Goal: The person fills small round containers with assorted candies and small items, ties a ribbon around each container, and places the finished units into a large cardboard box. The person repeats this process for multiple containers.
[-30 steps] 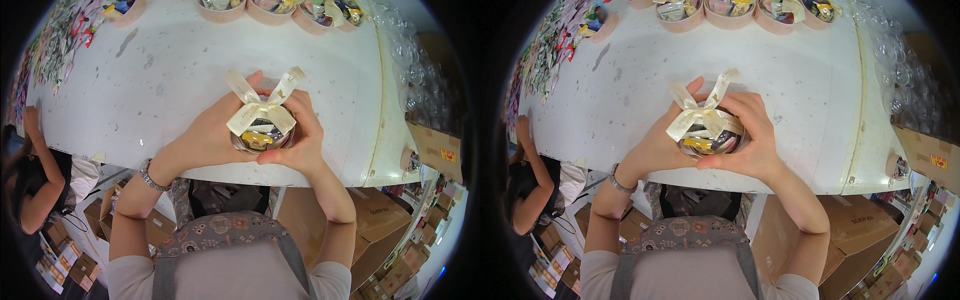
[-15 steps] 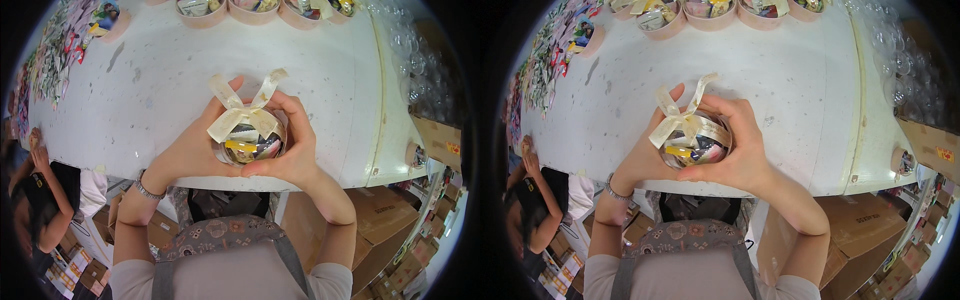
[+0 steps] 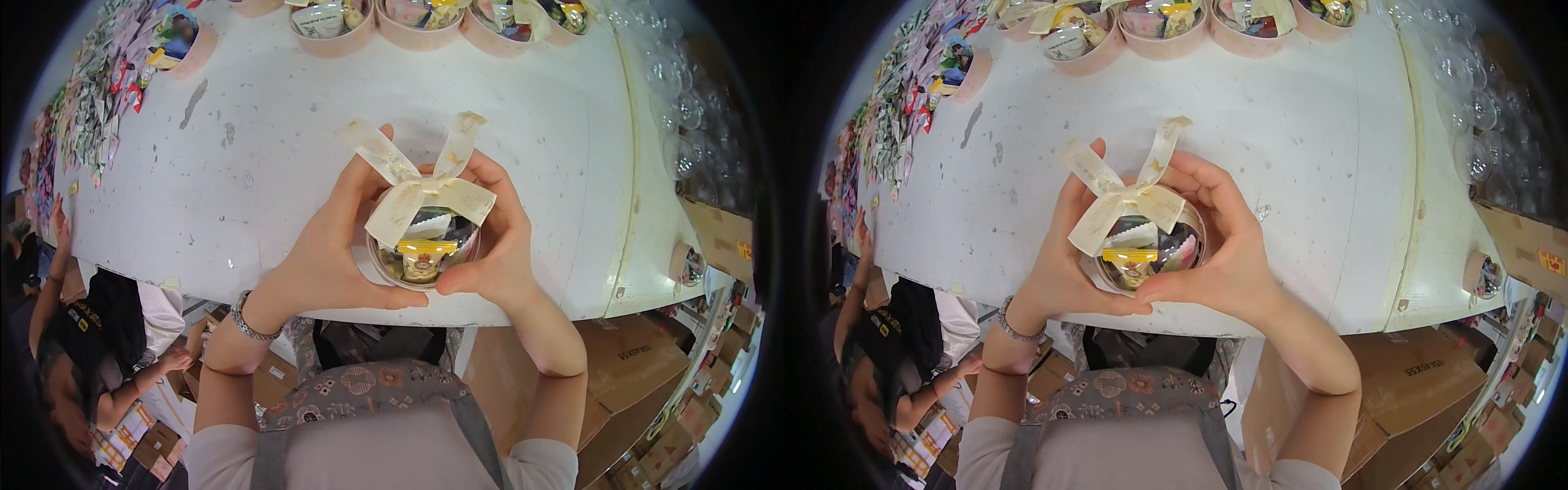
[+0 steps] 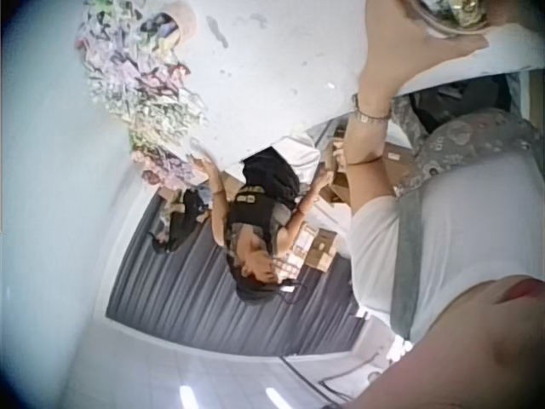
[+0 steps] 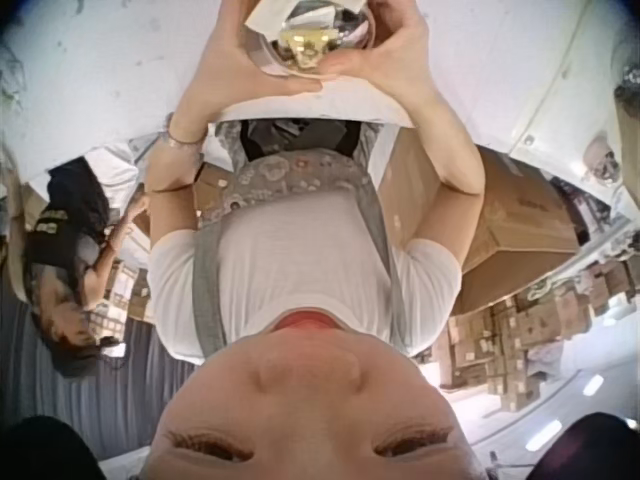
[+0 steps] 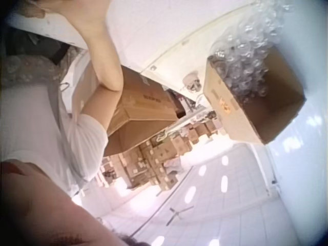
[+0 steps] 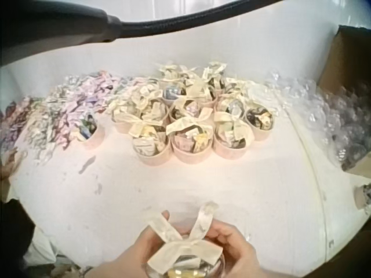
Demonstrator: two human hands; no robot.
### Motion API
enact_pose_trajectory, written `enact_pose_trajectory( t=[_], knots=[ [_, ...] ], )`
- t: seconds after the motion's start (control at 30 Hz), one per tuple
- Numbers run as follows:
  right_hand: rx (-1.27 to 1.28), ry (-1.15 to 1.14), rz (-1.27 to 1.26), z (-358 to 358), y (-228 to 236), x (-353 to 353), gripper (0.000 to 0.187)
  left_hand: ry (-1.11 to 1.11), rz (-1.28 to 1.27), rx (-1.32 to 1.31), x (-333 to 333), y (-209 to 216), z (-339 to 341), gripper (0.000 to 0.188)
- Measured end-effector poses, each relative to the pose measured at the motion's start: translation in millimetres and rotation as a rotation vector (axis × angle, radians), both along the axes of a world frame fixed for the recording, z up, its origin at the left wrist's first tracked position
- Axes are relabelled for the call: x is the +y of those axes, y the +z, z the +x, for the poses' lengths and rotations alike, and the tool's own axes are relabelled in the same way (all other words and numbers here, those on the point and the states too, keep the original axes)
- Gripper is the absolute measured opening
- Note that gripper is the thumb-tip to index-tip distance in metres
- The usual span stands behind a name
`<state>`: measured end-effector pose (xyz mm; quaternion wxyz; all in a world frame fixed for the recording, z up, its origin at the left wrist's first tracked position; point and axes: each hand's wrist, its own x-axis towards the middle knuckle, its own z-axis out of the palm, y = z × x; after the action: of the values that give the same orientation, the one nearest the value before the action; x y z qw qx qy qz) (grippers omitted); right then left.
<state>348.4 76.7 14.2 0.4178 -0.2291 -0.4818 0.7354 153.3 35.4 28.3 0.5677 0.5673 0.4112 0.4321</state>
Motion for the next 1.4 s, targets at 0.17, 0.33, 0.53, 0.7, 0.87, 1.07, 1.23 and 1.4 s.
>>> enact_pose_trajectory(
  t=[0.17,0.33,0.53,0.7,0.87,1.07,1.23,1.4],
  knots=[
    [0.052,0.019,-0.135,1,-3,2,0.112,0.051,0.001,0.097,-3,8,-4,0.124],
    [0.135,0.021,-0.275,0,2,3,0.115,0.212,0.018,0.094,-3,28,7,0.103],
    [0.136,0.122,-0.338,1,2,4,0.123,0.175,0.11,0.392,-1,52,7,0.084],
    [0.17,0.141,-0.106,3,-6,6,0.113,0.213,0.203,0.505,-14,42,4,0.089],
    [-0.496,0.096,0.483,2,1,6,0.084,0.041,0.41,0.666,-6,2,-20,0.088],
    [-0.532,0.085,0.542,2,-1,11,0.088,-0.042,0.194,0.317,-1,-9,-33,0.084],
    [-0.768,0.085,0.887,9,4,13,0.102,-0.044,0.317,0.514,2,-11,-36,0.083],
    [-0.567,0.165,0.807,16,-5,23,0.102,-0.066,0.207,0.267,13,-14,-30,0.089]
  ],
)
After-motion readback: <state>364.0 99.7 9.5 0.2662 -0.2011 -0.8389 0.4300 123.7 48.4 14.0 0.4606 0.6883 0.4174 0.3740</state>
